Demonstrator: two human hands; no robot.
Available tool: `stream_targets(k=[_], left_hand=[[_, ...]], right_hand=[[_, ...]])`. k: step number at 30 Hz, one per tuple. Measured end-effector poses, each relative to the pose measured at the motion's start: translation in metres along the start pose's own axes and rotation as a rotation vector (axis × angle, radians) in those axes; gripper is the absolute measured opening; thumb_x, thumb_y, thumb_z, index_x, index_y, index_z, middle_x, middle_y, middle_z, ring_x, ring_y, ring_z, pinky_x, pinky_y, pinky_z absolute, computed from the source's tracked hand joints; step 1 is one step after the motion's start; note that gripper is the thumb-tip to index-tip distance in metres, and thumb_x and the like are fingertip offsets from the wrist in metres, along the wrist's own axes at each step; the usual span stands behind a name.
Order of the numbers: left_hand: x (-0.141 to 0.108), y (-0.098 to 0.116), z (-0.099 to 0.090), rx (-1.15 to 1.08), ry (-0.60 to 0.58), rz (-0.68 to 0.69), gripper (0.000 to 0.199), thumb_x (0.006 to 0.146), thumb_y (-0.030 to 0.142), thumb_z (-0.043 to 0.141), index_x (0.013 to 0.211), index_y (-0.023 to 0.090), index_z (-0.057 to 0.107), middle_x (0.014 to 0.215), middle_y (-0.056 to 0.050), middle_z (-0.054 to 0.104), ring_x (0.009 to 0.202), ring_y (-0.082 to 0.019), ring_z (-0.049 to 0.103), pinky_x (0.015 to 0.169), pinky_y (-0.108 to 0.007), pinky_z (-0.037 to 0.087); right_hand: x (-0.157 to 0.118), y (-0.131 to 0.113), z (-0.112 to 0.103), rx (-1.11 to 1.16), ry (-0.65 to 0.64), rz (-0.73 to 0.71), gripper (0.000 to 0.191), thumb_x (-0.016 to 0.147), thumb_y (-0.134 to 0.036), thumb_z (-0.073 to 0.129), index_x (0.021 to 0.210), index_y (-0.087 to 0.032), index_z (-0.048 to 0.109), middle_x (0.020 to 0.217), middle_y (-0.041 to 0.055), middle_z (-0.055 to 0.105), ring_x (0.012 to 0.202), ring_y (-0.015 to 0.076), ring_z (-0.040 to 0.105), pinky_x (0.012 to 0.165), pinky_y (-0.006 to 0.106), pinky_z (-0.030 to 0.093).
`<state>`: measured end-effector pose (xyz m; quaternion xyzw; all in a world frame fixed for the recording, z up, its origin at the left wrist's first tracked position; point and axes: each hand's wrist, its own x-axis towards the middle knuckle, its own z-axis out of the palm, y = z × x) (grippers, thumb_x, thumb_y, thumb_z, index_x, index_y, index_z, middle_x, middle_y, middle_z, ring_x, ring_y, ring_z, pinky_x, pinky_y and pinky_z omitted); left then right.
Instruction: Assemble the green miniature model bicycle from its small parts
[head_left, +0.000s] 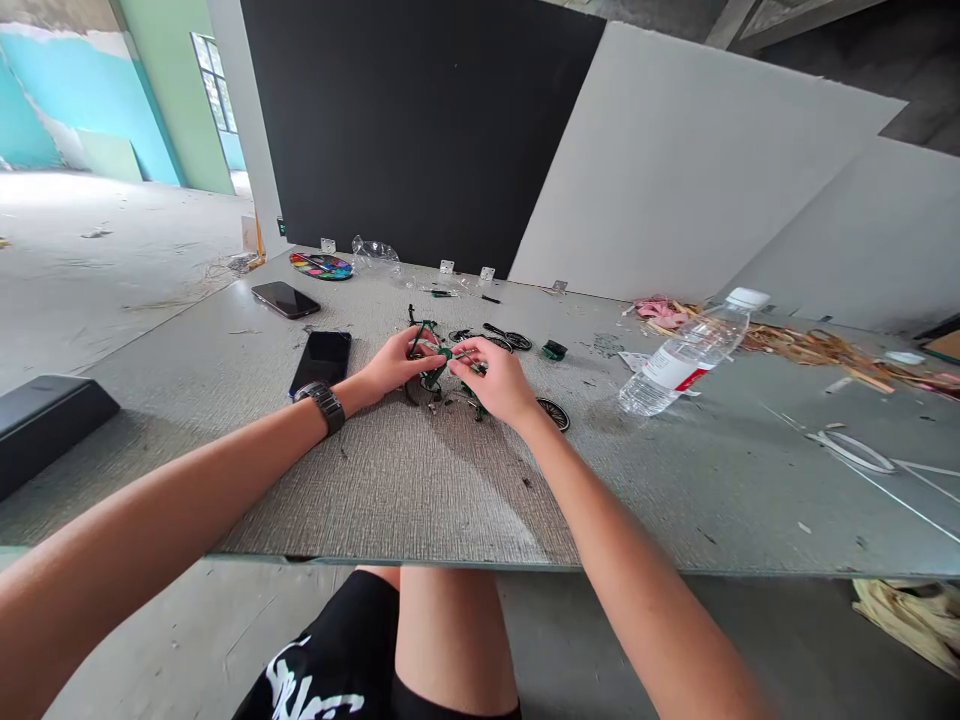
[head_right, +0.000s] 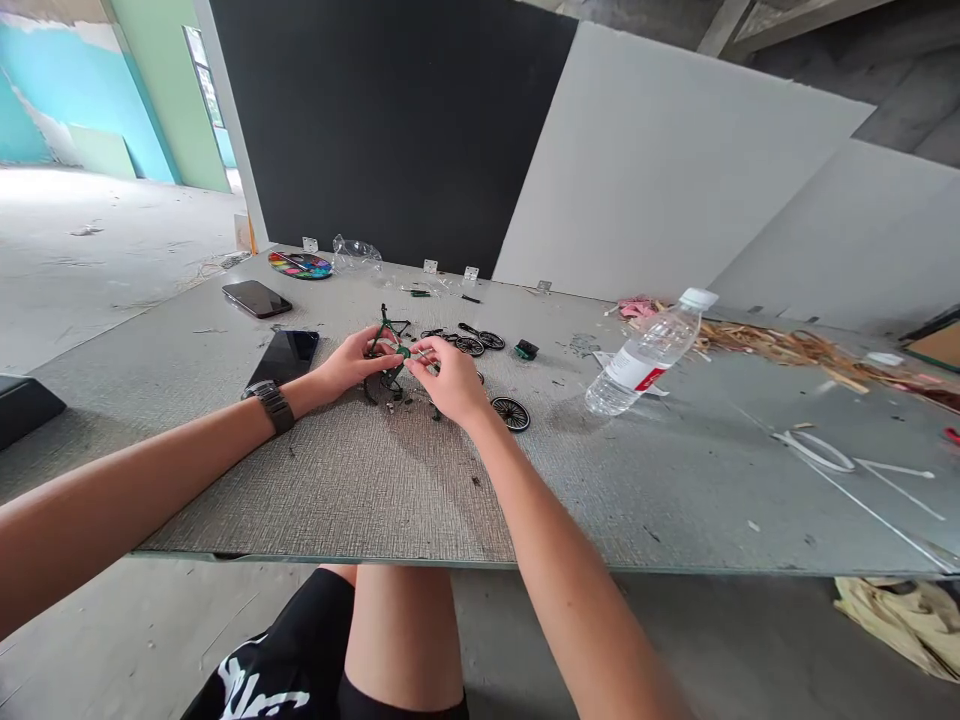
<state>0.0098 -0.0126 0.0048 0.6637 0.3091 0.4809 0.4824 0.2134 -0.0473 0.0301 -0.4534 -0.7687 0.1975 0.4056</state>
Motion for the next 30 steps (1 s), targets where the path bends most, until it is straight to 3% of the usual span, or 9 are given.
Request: stream_targets(k=[5, 10, 18, 25, 30], left_hand=[[-0.0009, 0.0000, -0.0016, 0.026, -0.077, 0.051, 0.032, 0.083, 0.038, 0.077, 0.100, 0.017, 0.060, 0.092, -0.004, 0.066, 0.081, -0.013, 0.060, 0.072, -0.028, 0.045], [-0.0023, 0.0044, -0.0020, 0.012, -0.118, 0.003, 0.050, 0.071, 0.026, 0.084, 0.112, 0.016, 0.057, 0.097, -0.004, 0.067, 0.087, -0.015, 0.063, 0.080, -0.029, 0.048], [-0.0030, 0.0057, -0.0011, 0.025, -0.100, -0.025, 0.049, 0.070, 0.024, 0.083, 0.110, 0.016, 0.057, 0.094, -0.003, 0.067, 0.085, -0.014, 0.063, 0.079, -0.029, 0.049], [-0.0025, 0.0045, -0.0014, 0.095, -0.106, 0.011, 0.046, 0.069, 0.025, 0.084, 0.108, 0.017, 0.061, 0.096, -0.004, 0.068, 0.089, -0.016, 0.063, 0.077, -0.028, 0.049], [-0.0024, 0.0058, -0.0009, 0.017, -0.118, -0.065, 0.048, 0.069, 0.025, 0.083, 0.110, 0.018, 0.059, 0.092, -0.003, 0.068, 0.080, -0.015, 0.063, 0.074, -0.029, 0.050]], right_hand=[[-0.0015, -0.0008, 0.0035, 0.068, -0.006, 0.044, 0.026, 0.086, -0.034, 0.071, 0.107, -0.021, 0.064, 0.102, 0.0073, 0.076, 0.093, 0.0222, 0.072, 0.082, 0.036, 0.054], [-0.0005, -0.0010, 0.0024, 0.093, -0.022, 0.066, 0.023, 0.085, -0.033, 0.070, 0.104, -0.021, 0.064, 0.106, 0.0085, 0.075, 0.096, 0.0217, 0.072, 0.083, 0.035, 0.054], [-0.0011, -0.0042, 0.0002, 0.018, -0.037, 0.016, 0.023, 0.094, -0.034, 0.062, 0.113, -0.022, 0.065, 0.109, 0.0068, 0.075, 0.091, 0.0196, 0.070, 0.085, 0.034, 0.052], [0.0009, 0.0020, 0.0015, 0.043, -0.016, 0.037, 0.018, 0.095, -0.034, 0.059, 0.102, -0.019, 0.066, 0.105, 0.0087, 0.075, 0.091, 0.0199, 0.071, 0.084, 0.034, 0.052], [0.0015, 0.0022, 0.0021, 0.074, -0.024, 0.022, 0.018, 0.096, -0.032, 0.057, 0.103, -0.020, 0.068, 0.105, 0.0083, 0.076, 0.094, 0.0201, 0.071, 0.086, 0.033, 0.052]])
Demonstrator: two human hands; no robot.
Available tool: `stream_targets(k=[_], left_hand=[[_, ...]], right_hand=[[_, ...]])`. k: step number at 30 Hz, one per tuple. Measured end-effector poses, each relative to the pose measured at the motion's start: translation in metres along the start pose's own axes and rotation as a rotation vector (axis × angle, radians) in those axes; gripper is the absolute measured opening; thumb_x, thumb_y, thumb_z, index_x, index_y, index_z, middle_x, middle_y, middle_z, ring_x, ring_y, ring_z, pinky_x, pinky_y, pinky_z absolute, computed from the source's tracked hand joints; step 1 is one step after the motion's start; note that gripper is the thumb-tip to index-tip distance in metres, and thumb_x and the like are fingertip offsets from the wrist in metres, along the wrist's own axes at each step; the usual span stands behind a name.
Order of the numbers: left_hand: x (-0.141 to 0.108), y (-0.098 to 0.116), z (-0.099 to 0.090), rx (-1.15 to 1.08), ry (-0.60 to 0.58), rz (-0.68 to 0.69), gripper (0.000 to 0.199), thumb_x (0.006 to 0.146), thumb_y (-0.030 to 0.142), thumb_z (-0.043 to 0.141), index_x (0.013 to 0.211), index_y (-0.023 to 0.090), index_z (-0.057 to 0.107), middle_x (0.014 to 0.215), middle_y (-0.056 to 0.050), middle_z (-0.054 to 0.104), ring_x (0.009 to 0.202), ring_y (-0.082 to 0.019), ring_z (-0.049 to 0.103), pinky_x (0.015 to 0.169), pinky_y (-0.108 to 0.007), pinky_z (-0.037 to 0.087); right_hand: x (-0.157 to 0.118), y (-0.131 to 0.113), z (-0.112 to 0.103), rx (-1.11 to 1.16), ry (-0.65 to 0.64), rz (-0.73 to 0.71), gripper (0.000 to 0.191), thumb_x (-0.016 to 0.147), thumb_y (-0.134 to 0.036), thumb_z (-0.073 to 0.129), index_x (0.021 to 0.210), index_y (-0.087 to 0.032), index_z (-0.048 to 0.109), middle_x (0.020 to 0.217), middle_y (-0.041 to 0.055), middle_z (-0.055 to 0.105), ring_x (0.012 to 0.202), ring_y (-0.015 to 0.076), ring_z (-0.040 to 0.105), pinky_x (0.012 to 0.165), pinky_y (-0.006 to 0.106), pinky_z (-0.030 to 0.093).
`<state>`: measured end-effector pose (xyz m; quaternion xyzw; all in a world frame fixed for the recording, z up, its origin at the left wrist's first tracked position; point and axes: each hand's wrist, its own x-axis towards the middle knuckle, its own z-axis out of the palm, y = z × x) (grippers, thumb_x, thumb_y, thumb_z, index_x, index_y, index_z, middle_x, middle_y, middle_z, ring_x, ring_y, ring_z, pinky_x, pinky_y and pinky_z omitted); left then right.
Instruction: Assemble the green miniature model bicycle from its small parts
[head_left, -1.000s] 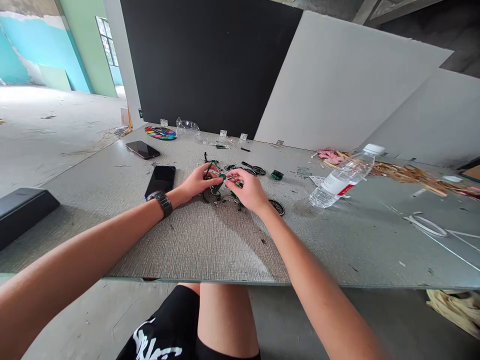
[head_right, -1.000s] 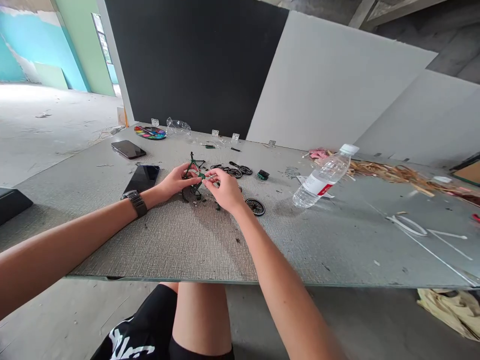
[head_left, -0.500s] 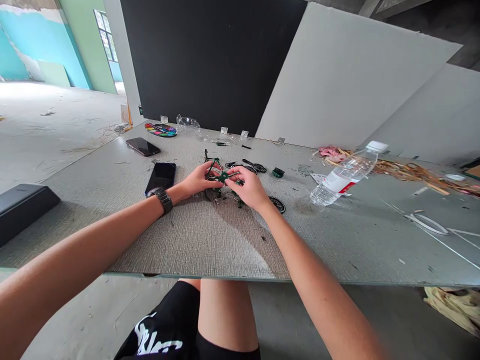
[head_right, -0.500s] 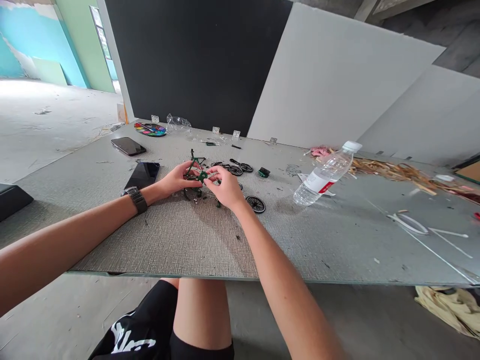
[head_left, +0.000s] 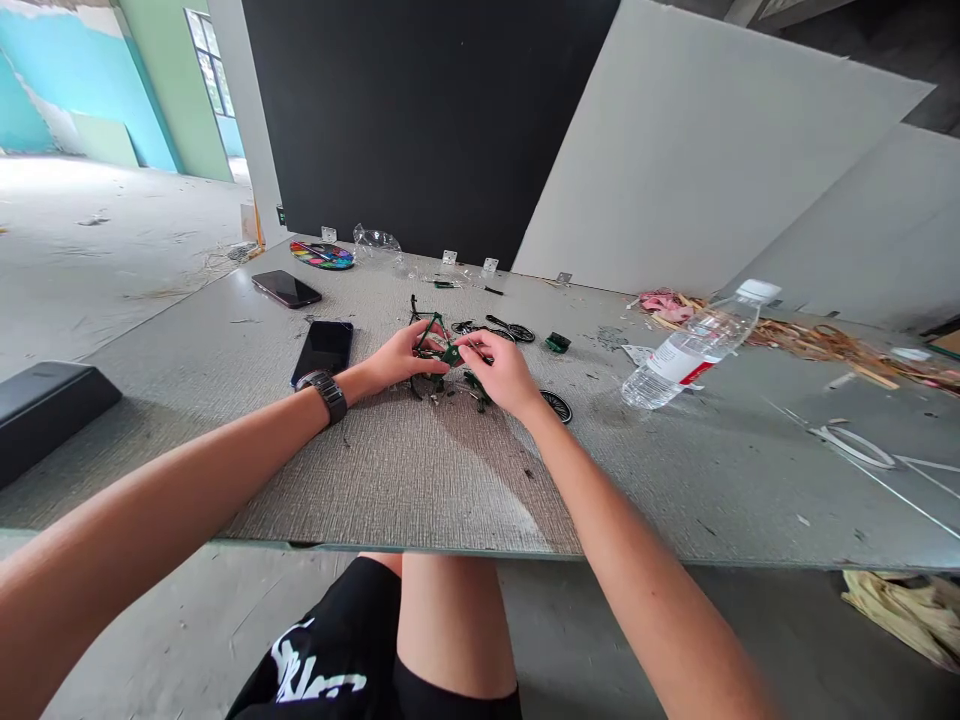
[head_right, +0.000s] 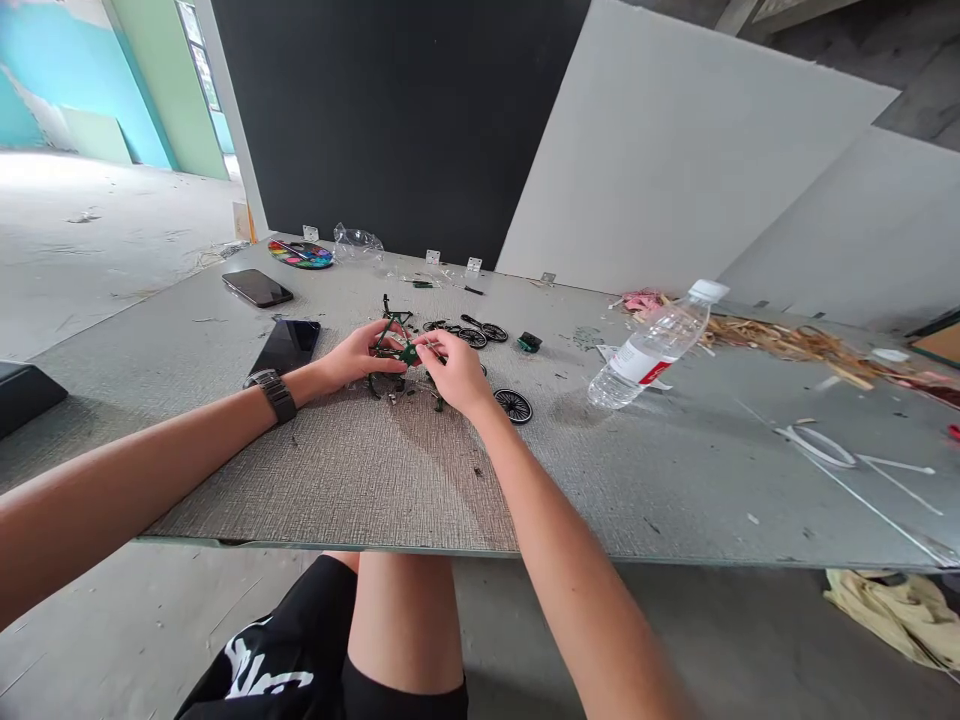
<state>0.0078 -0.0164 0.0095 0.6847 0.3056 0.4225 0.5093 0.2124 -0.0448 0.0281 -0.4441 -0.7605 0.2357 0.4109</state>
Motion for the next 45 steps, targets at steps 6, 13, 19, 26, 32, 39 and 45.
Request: stream_targets(k=[6, 13, 19, 26, 32, 39, 45], left_hand=[[0.000, 0.003, 0.000, -0.013, 0.058, -0.020, 0.049, 0.065, 0.020, 0.083, 0.107, 0.017, 0.059, 0.092, -0.002, 0.065, 0.078, -0.014, 0.062, 0.073, -0.028, 0.048], [0.001, 0.001, 0.000, -0.024, 0.072, -0.027, 0.049, 0.066, 0.019, 0.083, 0.110, 0.016, 0.061, 0.094, -0.004, 0.066, 0.080, -0.013, 0.061, 0.075, -0.029, 0.048], [0.000, 0.002, -0.001, -0.010, 0.073, -0.038, 0.048, 0.066, 0.018, 0.083, 0.109, 0.015, 0.062, 0.093, -0.003, 0.065, 0.085, -0.015, 0.061, 0.075, -0.029, 0.048], [0.001, 0.002, 0.000, -0.017, 0.103, -0.018, 0.042, 0.064, 0.017, 0.083, 0.101, 0.017, 0.062, 0.096, -0.004, 0.064, 0.094, -0.017, 0.061, 0.074, -0.029, 0.049], [0.001, 0.003, 0.000, -0.010, 0.102, -0.034, 0.042, 0.066, 0.015, 0.082, 0.102, 0.015, 0.062, 0.091, -0.003, 0.063, 0.083, -0.014, 0.059, 0.074, -0.029, 0.048], [0.002, 0.000, -0.001, -0.008, 0.106, -0.015, 0.041, 0.066, 0.016, 0.083, 0.101, 0.016, 0.063, 0.092, -0.004, 0.064, 0.088, -0.016, 0.060, 0.076, -0.029, 0.049], [0.003, -0.003, -0.003, -0.006, 0.087, -0.026, 0.042, 0.066, 0.017, 0.082, 0.104, 0.016, 0.062, 0.093, -0.004, 0.064, 0.084, -0.015, 0.059, 0.075, -0.030, 0.049]], right_hand=[[0.000, -0.003, -0.018, -0.153, 0.052, 0.014, 0.028, 0.101, -0.044, 0.051, 0.102, -0.020, 0.066, 0.083, 0.0048, 0.074, 0.078, 0.0186, 0.068, 0.077, 0.031, 0.049], [-0.001, -0.003, -0.040, -0.435, -0.018, -0.014, 0.025, 0.097, -0.035, 0.054, 0.092, -0.021, 0.074, 0.086, 0.0048, 0.075, 0.074, 0.0180, 0.064, 0.072, 0.031, 0.043], [-0.006, -0.004, -0.045, -0.408, -0.253, 0.098, 0.017, 0.089, -0.028, 0.060, 0.098, -0.021, 0.073, 0.081, 0.0028, 0.074, 0.069, 0.0169, 0.063, 0.065, 0.030, 0.042], [-0.006, 0.003, -0.035, -0.408, -0.484, 0.153, 0.012, 0.084, -0.024, 0.062, 0.092, -0.022, 0.071, 0.080, 0.0029, 0.073, 0.068, 0.0169, 0.063, 0.062, 0.030, 0.044], [-0.007, 0.000, -0.030, -0.402, -0.433, 0.105, 0.014, 0.084, -0.023, 0.062, 0.095, -0.022, 0.070, 0.082, 0.0030, 0.073, 0.071, 0.0172, 0.064, 0.064, 0.031, 0.045], [-0.007, 0.000, -0.025, -0.472, -0.450, 0.108, 0.016, 0.083, -0.023, 0.062, 0.096, -0.022, 0.072, 0.080, 0.0027, 0.072, 0.067, 0.0168, 0.062, 0.061, 0.031, 0.041], [-0.007, -0.002, -0.023, -0.471, -0.454, 0.111, 0.015, 0.085, -0.023, 0.061, 0.097, -0.022, 0.071, 0.078, 0.0015, 0.070, 0.065, 0.0152, 0.059, 0.061, 0.030, 0.039]])
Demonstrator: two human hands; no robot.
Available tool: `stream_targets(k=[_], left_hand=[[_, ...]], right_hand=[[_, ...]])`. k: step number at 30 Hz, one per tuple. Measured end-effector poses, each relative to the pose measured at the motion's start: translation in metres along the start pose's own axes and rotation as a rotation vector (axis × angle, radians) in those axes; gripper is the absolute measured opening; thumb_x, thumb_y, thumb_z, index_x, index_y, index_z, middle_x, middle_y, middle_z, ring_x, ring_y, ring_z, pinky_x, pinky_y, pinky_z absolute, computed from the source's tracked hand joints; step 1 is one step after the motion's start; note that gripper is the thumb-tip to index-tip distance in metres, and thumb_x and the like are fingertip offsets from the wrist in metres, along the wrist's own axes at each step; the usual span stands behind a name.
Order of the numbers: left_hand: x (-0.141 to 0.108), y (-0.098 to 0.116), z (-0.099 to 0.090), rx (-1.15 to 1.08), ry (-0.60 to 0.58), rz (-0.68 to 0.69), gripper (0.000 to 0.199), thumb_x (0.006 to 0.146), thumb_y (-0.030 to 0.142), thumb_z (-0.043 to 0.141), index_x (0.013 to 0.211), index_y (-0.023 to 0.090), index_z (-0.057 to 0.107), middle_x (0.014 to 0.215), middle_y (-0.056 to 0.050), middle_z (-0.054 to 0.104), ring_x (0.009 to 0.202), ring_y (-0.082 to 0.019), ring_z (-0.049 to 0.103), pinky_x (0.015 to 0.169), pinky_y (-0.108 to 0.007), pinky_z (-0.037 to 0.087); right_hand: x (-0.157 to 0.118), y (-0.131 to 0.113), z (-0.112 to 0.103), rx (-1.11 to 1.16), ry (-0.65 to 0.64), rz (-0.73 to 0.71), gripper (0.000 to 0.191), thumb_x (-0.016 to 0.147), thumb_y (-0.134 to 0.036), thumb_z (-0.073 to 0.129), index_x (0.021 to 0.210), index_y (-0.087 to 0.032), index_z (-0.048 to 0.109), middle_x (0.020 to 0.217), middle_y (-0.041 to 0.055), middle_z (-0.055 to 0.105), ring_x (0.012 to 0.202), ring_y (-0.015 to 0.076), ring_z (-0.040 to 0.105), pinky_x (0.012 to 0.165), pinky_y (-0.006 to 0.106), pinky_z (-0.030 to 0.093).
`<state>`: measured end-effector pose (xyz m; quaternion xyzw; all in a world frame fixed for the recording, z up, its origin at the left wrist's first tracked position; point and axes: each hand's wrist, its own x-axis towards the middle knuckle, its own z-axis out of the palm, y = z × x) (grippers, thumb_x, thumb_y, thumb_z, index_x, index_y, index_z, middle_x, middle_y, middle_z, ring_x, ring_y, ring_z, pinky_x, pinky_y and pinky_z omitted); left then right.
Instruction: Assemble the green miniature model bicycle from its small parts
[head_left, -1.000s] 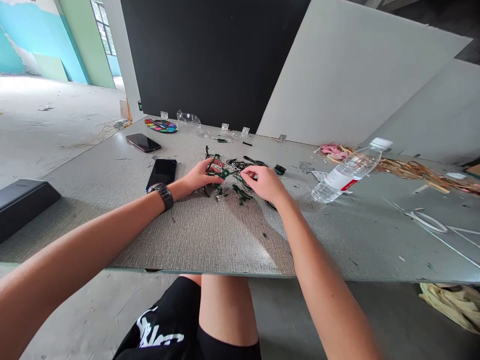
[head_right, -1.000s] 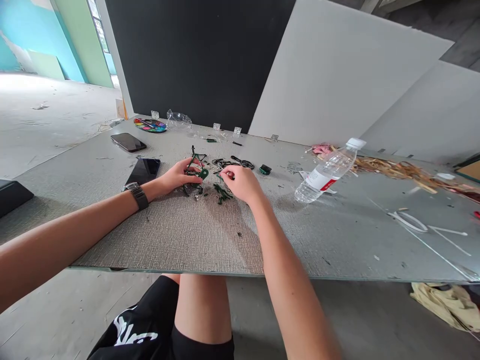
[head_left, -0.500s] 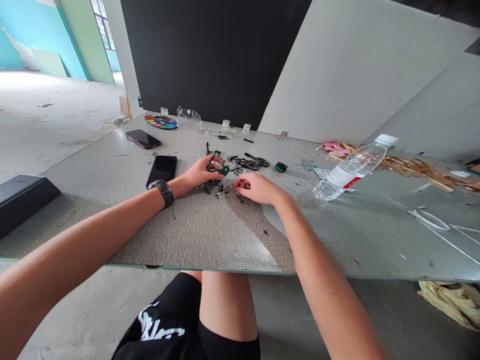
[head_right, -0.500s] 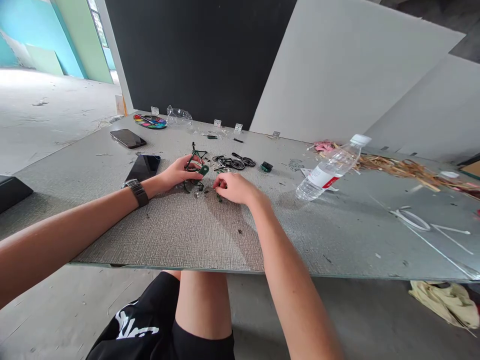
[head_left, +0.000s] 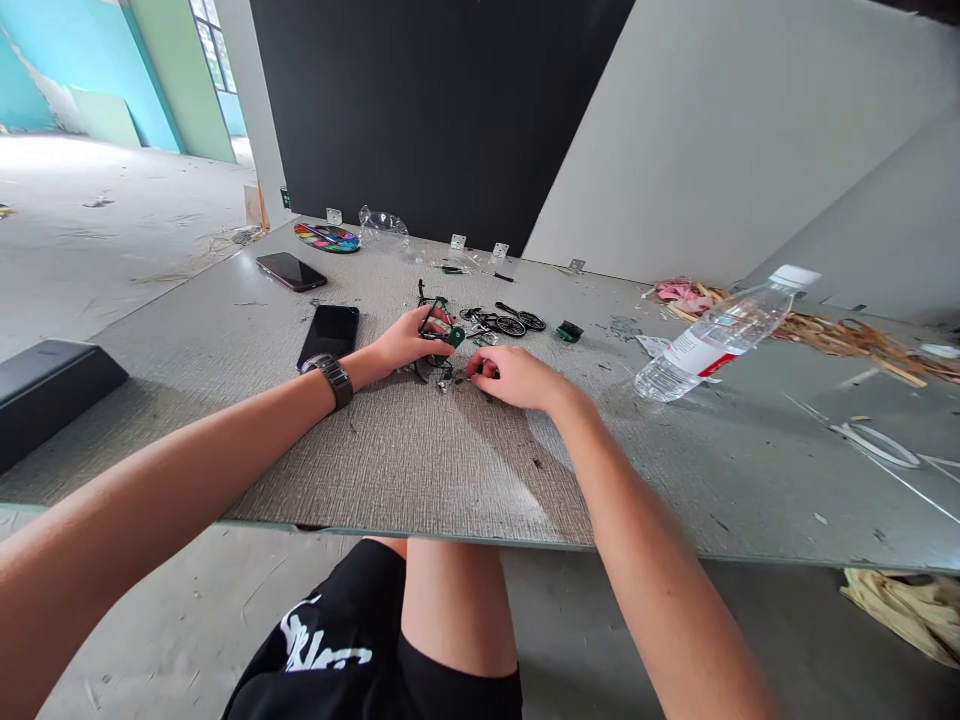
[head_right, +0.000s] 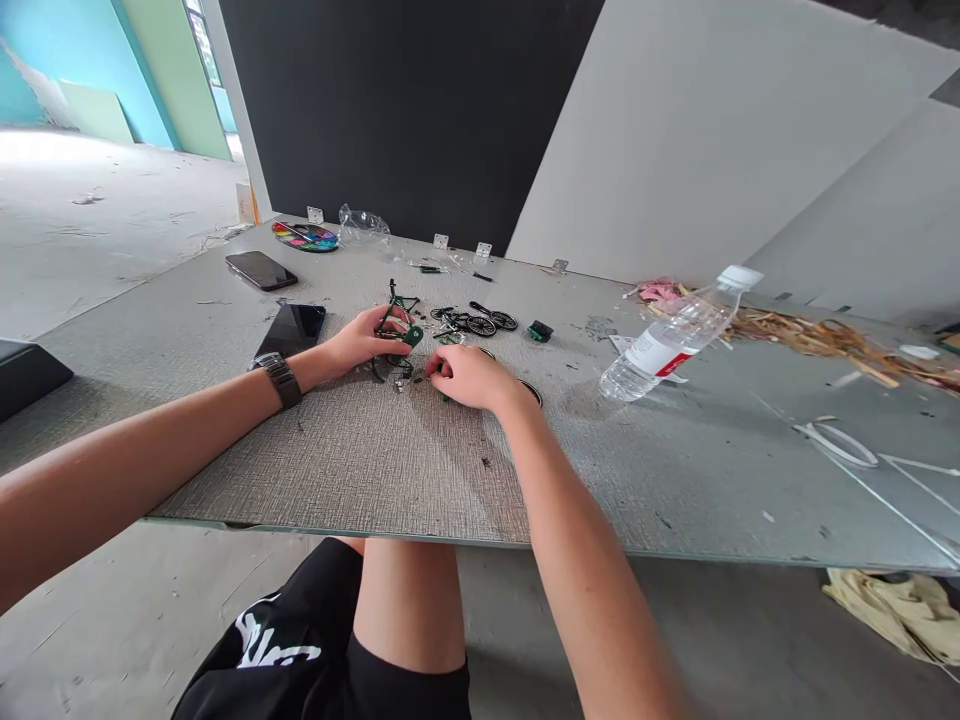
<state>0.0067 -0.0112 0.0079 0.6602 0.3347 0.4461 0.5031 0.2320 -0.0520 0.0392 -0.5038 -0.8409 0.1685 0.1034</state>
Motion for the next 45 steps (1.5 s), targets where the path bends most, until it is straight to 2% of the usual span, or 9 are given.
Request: stream_targets(k=[9, 32, 35, 40, 43, 45], left_hand=[[0.002, -0.003, -0.001, 0.015, -0.005, -0.010, 0.043, 0.068, 0.021, 0.082, 0.105, 0.016, 0.060, 0.090, -0.001, 0.061, 0.078, -0.012, 0.057, 0.072, -0.029, 0.047], [0.001, -0.002, 0.000, 0.023, -0.007, -0.024, 0.042, 0.070, 0.018, 0.081, 0.107, 0.015, 0.060, 0.091, -0.002, 0.062, 0.075, -0.012, 0.058, 0.071, -0.030, 0.048], [0.000, -0.003, -0.001, 0.034, -0.007, -0.017, 0.042, 0.071, 0.019, 0.081, 0.108, 0.015, 0.061, 0.091, -0.002, 0.061, 0.076, -0.012, 0.058, 0.072, -0.031, 0.047], [0.002, -0.005, -0.002, 0.066, 0.003, -0.010, 0.044, 0.068, 0.021, 0.082, 0.106, 0.016, 0.061, 0.092, -0.002, 0.062, 0.080, -0.013, 0.058, 0.074, -0.031, 0.047], [0.003, -0.006, -0.002, 0.072, 0.004, 0.001, 0.045, 0.067, 0.021, 0.082, 0.106, 0.016, 0.061, 0.092, -0.002, 0.062, 0.081, -0.013, 0.058, 0.074, -0.030, 0.047], [0.003, -0.006, -0.002, 0.061, 0.003, -0.005, 0.046, 0.067, 0.020, 0.082, 0.107, 0.016, 0.061, 0.092, -0.002, 0.061, 0.080, -0.013, 0.058, 0.073, -0.030, 0.047]], right_hand=[[-0.002, -0.004, -0.003, -0.018, -0.036, -0.017, 0.018, 0.089, -0.023, 0.058, 0.102, -0.025, 0.070, 0.077, -0.0001, 0.067, 0.066, 0.0148, 0.056, 0.062, 0.029, 0.037], [-0.004, -0.006, -0.007, -0.008, -0.016, -0.004, 0.015, 0.088, -0.022, 0.059, 0.097, -0.023, 0.072, 0.078, 0.0014, 0.068, 0.067, 0.0151, 0.056, 0.063, 0.029, 0.037], [-0.005, -0.002, -0.011, -0.005, 0.044, 0.014, 0.016, 0.089, -0.024, 0.059, 0.098, -0.024, 0.072, 0.078, 0.0008, 0.068, 0.066, 0.0149, 0.056, 0.062, 0.029, 0.036], [-0.008, 0.009, -0.020, -0.050, 0.268, 0.163, 0.015, 0.090, -0.025, 0.058, 0.098, -0.023, 0.070, 0.070, 0.0006, 0.066, 0.061, 0.0149, 0.053, 0.060, 0.030, 0.033], [-0.010, 0.013, -0.022, -0.072, 0.307, 0.209, 0.014, 0.090, -0.024, 0.057, 0.097, -0.022, 0.070, 0.067, 0.0003, 0.065, 0.059, 0.0149, 0.052, 0.061, 0.030, 0.034], [-0.010, 0.012, -0.023, -0.063, 0.310, 0.190, 0.014, 0.091, -0.026, 0.058, 0.097, -0.022, 0.070, 0.067, 0.0002, 0.065, 0.060, 0.0149, 0.052, 0.061, 0.030, 0.034]])
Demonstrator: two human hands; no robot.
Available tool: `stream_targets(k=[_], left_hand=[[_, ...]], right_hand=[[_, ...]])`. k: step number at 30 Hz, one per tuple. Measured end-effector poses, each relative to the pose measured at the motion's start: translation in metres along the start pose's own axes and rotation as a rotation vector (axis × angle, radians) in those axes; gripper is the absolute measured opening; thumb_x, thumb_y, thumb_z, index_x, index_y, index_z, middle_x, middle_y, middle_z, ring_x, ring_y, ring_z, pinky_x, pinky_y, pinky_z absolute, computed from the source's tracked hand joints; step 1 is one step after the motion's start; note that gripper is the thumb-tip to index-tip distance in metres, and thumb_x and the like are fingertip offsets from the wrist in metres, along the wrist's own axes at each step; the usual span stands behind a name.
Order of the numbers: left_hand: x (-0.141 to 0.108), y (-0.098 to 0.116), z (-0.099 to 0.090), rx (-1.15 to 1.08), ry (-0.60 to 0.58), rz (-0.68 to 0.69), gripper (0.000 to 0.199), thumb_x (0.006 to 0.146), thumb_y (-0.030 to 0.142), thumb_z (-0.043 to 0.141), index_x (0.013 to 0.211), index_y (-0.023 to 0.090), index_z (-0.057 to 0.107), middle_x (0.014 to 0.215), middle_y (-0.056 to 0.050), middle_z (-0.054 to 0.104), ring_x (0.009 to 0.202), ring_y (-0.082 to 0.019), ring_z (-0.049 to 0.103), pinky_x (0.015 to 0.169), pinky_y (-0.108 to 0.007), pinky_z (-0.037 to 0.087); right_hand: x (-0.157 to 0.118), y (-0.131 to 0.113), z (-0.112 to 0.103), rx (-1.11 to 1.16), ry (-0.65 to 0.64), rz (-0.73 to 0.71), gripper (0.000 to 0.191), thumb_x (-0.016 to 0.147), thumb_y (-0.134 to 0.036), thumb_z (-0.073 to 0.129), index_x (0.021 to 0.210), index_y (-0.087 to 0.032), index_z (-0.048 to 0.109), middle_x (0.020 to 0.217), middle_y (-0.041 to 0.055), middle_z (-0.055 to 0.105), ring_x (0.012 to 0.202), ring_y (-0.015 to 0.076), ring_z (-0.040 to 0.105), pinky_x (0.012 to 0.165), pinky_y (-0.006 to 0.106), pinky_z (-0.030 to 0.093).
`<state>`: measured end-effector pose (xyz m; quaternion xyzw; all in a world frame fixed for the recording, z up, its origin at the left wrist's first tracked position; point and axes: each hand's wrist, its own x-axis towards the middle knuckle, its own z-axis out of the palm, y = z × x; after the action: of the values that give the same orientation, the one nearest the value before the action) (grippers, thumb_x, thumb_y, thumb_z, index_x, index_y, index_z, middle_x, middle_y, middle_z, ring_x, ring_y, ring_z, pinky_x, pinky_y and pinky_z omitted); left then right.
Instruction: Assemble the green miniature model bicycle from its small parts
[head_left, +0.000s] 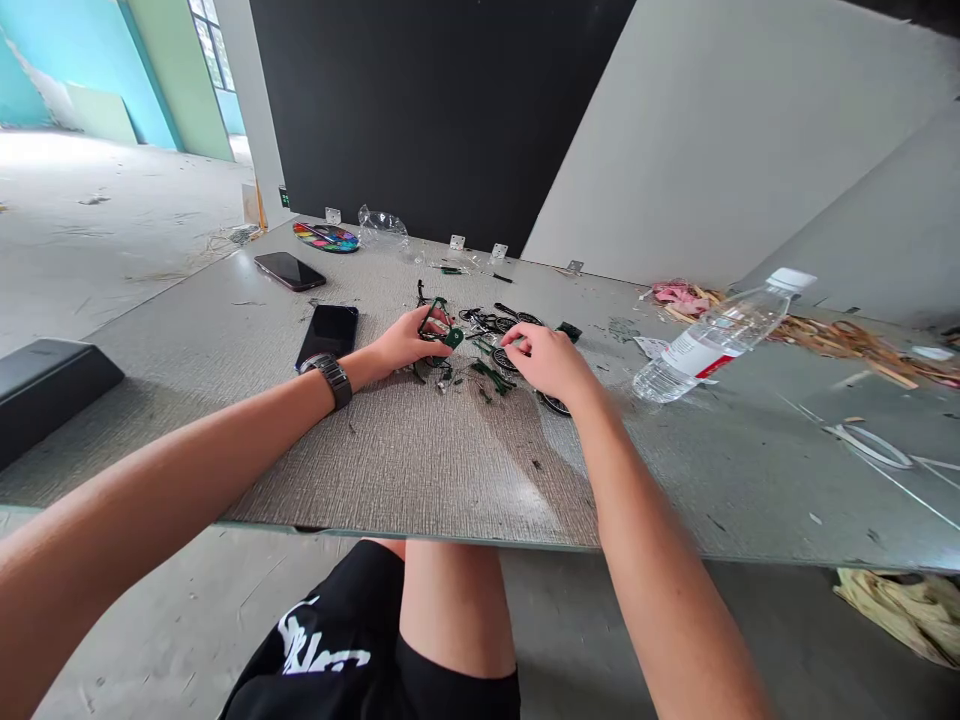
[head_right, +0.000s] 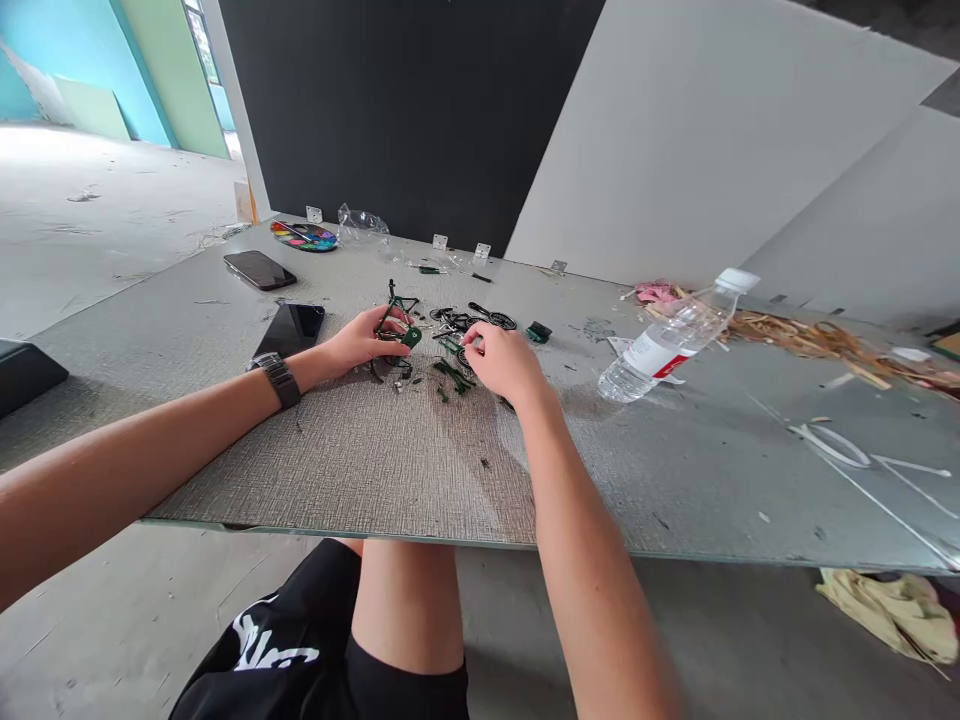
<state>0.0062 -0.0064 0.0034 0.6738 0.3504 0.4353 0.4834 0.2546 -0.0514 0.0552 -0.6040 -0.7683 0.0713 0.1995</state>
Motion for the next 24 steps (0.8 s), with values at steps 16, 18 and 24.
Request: stream_targets(k=[16, 18, 24], left_hand=[[-0.002, 0.004, 0.001, -0.110, 0.062, -0.052, 0.046, 0.067, 0.014, 0.080, 0.108, 0.015, 0.059, 0.096, -0.003, 0.063, 0.075, -0.011, 0.058, 0.073, -0.029, 0.048], [-0.002, 0.002, 0.001, -0.110, 0.064, -0.060, 0.046, 0.068, 0.014, 0.080, 0.109, 0.015, 0.059, 0.096, -0.003, 0.063, 0.074, -0.010, 0.058, 0.072, -0.029, 0.047], [-0.001, 0.001, 0.000, -0.089, 0.072, -0.062, 0.047, 0.068, 0.014, 0.081, 0.109, 0.015, 0.059, 0.098, -0.003, 0.062, 0.073, -0.010, 0.058, 0.070, -0.030, 0.046]], right_hand=[[-0.001, -0.019, 0.006, 0.092, -0.040, -0.207, 0.021, 0.095, -0.031, 0.061, 0.099, -0.020, 0.079, 0.096, 0.0067, 0.078, 0.083, 0.0193, 0.066, 0.076, 0.033, 0.045], [0.000, -0.012, 0.001, 0.044, -0.025, -0.147, 0.020, 0.094, -0.033, 0.064, 0.096, -0.020, 0.079, 0.095, 0.0073, 0.078, 0.082, 0.0204, 0.067, 0.074, 0.034, 0.044], [0.003, 0.004, 0.003, 0.014, -0.210, -0.044, 0.021, 0.083, -0.042, 0.078, 0.085, -0.021, 0.077, 0.083, 0.0045, 0.076, 0.072, 0.0182, 0.064, 0.066, 0.032, 0.042]])
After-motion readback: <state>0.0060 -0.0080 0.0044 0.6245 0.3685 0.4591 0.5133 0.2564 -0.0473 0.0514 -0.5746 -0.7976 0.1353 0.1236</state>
